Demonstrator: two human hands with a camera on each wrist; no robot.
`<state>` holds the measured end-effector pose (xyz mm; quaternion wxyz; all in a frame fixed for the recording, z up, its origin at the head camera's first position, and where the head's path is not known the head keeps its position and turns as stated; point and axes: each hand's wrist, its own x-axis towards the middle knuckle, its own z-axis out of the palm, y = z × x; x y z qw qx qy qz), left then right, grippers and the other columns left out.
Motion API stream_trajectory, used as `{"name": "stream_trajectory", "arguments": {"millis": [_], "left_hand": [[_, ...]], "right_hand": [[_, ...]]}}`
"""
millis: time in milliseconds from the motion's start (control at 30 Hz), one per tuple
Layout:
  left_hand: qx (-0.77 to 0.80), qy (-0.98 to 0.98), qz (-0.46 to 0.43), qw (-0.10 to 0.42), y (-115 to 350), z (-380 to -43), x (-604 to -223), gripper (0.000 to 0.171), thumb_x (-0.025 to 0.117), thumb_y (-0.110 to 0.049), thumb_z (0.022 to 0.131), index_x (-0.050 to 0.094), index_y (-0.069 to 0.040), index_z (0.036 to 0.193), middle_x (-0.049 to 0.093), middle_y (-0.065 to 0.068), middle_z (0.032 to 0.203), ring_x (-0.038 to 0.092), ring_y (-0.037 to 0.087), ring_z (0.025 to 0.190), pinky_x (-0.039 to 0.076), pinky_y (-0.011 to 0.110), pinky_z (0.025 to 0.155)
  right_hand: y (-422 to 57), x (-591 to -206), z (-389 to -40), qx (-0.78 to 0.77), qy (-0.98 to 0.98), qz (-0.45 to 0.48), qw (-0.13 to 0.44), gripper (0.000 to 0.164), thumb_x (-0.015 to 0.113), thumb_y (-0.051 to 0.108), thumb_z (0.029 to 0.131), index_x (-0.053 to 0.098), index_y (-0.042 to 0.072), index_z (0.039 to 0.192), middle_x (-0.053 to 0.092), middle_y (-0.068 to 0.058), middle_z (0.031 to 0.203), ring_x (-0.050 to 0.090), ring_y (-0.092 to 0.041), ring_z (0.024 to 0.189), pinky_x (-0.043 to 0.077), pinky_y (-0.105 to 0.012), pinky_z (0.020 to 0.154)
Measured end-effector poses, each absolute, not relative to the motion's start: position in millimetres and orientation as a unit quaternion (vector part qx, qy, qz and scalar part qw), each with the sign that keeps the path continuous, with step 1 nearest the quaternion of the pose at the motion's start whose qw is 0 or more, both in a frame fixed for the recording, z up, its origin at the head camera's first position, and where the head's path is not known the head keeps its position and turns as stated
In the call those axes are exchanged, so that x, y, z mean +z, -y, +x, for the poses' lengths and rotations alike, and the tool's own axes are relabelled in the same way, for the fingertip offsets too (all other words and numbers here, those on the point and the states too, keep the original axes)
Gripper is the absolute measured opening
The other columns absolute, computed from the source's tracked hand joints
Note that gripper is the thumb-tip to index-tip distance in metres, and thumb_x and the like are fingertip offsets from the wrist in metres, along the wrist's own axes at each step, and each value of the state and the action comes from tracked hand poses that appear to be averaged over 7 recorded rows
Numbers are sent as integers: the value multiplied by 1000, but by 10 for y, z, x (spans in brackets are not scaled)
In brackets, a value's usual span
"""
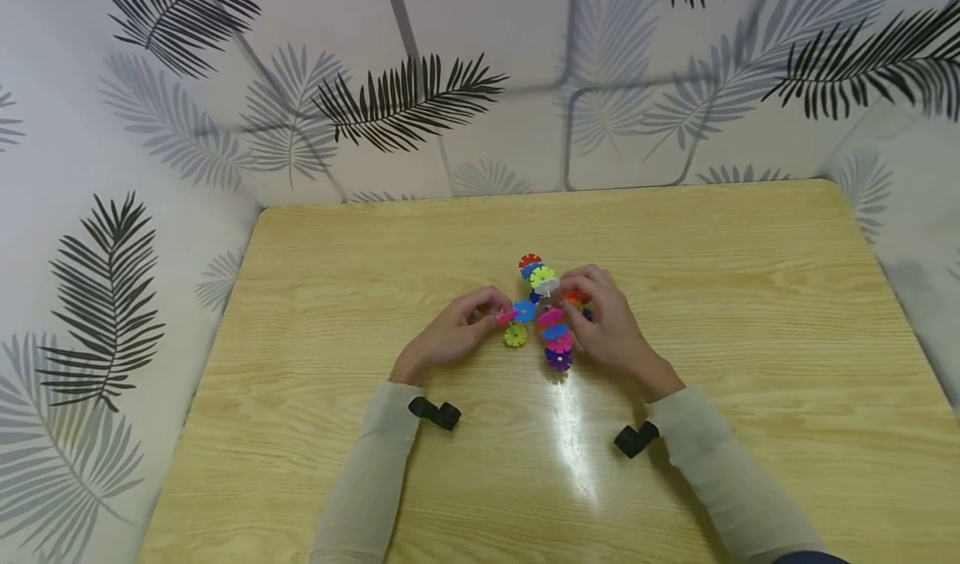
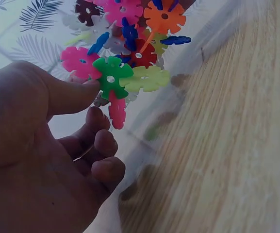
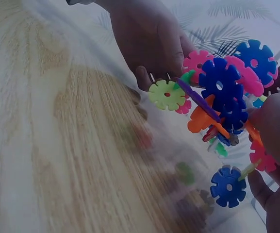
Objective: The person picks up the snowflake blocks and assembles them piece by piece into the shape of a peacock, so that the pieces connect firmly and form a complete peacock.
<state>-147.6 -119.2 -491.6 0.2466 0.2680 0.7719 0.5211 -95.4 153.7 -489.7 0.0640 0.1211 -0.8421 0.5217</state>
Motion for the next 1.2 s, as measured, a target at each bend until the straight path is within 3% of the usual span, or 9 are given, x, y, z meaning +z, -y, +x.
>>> {"name": "stream_trajectory", "arguments": {"millis": [167, 733, 1200], "left_hand": [[518, -774, 255, 258, 1151, -1470, -4857, 16, 55, -6, 113, 68, -8, 121, 64, 6, 113, 56, 20, 106, 48, 29, 95], [506, -773, 258, 282, 1135, -1486, -4841, 15, 54, -7, 114, 68, -7, 120, 67, 11, 109, 57, 18, 101, 47, 27, 91], [510, -768, 262, 285, 1117, -1477, -4845, 15, 54, -8, 114, 67, -7, 120, 68, 10, 110, 58, 18, 100, 47, 27, 90]], "right_hand": [[-1543, -4913, -945, 532, 833, 131, 69, 14, 69, -11, 98, 73, -1, 107, 68, -18, 125, 57, -24, 116, 48, -26, 93], [-1511, -5005, -895, 569, 806, 123, 100, 19, 67, -17, 95, 72, -6, 111, 67, -22, 126, 58, -16, 119, 47, -12, 97], [-1494, -5048, -872, 589, 791, 125, 108, 19, 64, -17, 97, 71, -7, 112, 66, -24, 127, 58, -4, 110, 51, -12, 90]]}}
